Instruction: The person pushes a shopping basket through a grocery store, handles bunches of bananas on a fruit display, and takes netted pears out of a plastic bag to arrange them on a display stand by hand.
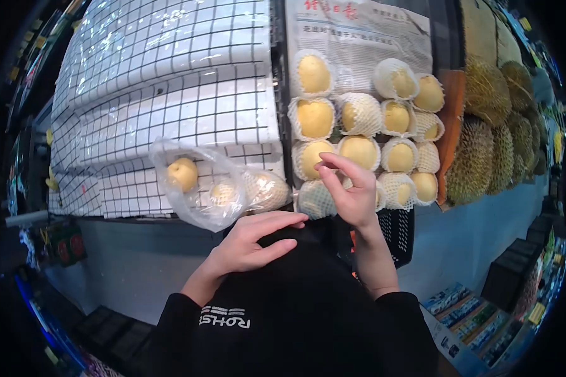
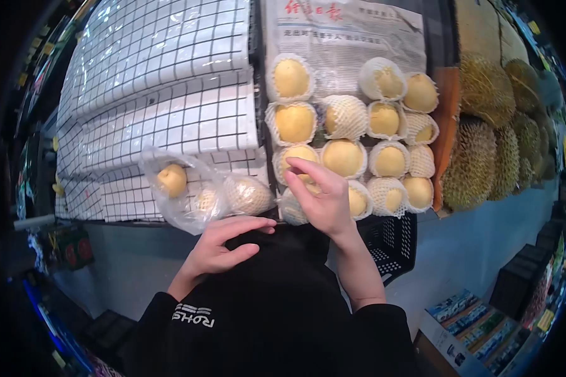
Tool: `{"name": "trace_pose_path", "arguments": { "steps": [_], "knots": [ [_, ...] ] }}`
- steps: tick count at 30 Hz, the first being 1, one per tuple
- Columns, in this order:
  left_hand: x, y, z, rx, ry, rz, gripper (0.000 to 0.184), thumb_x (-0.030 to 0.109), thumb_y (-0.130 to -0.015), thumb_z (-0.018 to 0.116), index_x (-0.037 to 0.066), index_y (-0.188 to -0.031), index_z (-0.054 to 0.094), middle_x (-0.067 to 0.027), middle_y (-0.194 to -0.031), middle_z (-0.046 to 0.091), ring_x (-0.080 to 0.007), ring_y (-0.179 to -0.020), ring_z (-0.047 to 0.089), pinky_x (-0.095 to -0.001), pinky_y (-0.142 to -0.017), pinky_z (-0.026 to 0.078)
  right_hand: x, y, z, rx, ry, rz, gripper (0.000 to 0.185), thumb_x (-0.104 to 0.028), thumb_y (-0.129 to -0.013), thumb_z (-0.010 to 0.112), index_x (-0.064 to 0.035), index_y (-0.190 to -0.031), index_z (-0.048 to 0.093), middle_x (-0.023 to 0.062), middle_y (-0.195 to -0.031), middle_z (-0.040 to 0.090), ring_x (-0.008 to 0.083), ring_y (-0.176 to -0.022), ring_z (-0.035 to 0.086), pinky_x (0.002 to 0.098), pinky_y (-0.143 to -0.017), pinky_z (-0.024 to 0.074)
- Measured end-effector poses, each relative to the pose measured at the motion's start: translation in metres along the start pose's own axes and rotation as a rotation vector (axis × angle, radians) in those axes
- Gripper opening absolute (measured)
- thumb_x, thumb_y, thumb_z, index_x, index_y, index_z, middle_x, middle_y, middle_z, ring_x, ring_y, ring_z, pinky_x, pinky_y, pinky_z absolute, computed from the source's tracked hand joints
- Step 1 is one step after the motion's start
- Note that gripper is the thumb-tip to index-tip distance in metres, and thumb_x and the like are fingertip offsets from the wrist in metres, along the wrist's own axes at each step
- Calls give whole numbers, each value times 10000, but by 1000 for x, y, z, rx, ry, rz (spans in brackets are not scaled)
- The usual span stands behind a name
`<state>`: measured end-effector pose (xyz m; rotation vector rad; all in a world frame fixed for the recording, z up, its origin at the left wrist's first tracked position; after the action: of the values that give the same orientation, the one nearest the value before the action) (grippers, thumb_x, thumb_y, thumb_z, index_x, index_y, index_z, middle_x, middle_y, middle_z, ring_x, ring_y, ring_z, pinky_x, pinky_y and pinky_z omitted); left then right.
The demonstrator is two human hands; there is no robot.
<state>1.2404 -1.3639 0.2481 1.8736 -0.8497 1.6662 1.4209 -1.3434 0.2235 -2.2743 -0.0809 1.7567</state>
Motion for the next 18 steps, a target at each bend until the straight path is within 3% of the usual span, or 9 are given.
{"name": "trace_pose_path", "arguments": {
  "steps": [4,7,10,13,14,15,16,17,18],
  "knots": [
    [2,43,-25,85,30,115,393,31,-826,707,3,-1212,638,-128,-1068,704,-255,-975,688,-331,-847,533,-11,7,46,-91,12,52,202,-41,-884,680,30,-1072,692,138,-906,722,190,-818,699,291,-707,530],
    [-13,82,-54,223,90,149,229,-20,-758,698,-26,-986,703,-95,-818,710,-218,-749,683,-307,-683,536,-37,1,82,-146,16,-59,177,-32,-887,669,16,-1055,699,140,-881,716,213,-793,697,297,-691,525],
    [-45,128,-83,420,170,76,86,-16,-826,644,-46,-885,700,-98,-705,674,-173,-655,654,-271,-618,501,-64,-10,129,-211,-17,-190,183,-22,-880,652,3,-1057,696,164,-869,705,274,-768,686,342,-690,527],
    [-83,166,-108,696,116,-139,157,58,-905,624,-46,-806,688,-78,-665,659,-112,-613,618,-239,-568,457,-67,-15,181,-381,78,-318,136,-14,-877,619,25,-994,676,177,-860,699,312,-791,686,378,-715,538],
    [-87,168,-110,692,124,-135,157,58,-905,624,-46,-806,688,-78,-665,659,-112,-613,618,-239,-568,457,-49,-12,204,-508,276,-326,190,-54,-864,639,15,-1039,660,187,-860,693,323,-814,685,414,-789,531],
    [-100,167,-108,611,35,-293,166,80,-906,639,-44,-809,691,-74,-672,665,-106,-616,618,-239,-568,457,-33,-8,222,-632,475,-331,255,-94,-850,659,4,-1084,645,197,-861,688,333,-837,684,450,-863,524],
    [-114,168,-106,525,-54,-449,177,103,-907,654,-41,-812,694,-71,-680,670,-100,-618,618,-238,-567,456,-27,-8,227,-631,483,-330,255,-94,-850,659,4,-1084,645,197,-861,688,333,-837,684,450,-863,524],
    [-117,164,-101,443,-140,-461,222,142,-907,663,-42,-784,687,-57,-687,666,-129,-622,609,-258,-585,461,-14,-5,234,-723,669,-303,285,-144,-841,662,-13,-1092,634,183,-843,685,347,-836,679,482,-926,486],
    [-118,159,-94,327,-273,-417,198,169,-891,672,-25,-900,710,-141,-770,691,-220,-649,655,-303,-610,499,-2,-2,237,-816,857,-273,317,-194,-832,666,-30,-1100,624,170,-825,682,361,-834,675,514,-990,448]
  ]
}}
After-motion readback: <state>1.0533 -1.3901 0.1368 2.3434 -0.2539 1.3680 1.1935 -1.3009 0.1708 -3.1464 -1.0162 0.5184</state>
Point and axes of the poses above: each hand's wrist, its own y-axis away from the middle knuckle, its own z-axis out of the palm, x = y × z, the point moved 8 cm from there along -y, towards the middle knuckle
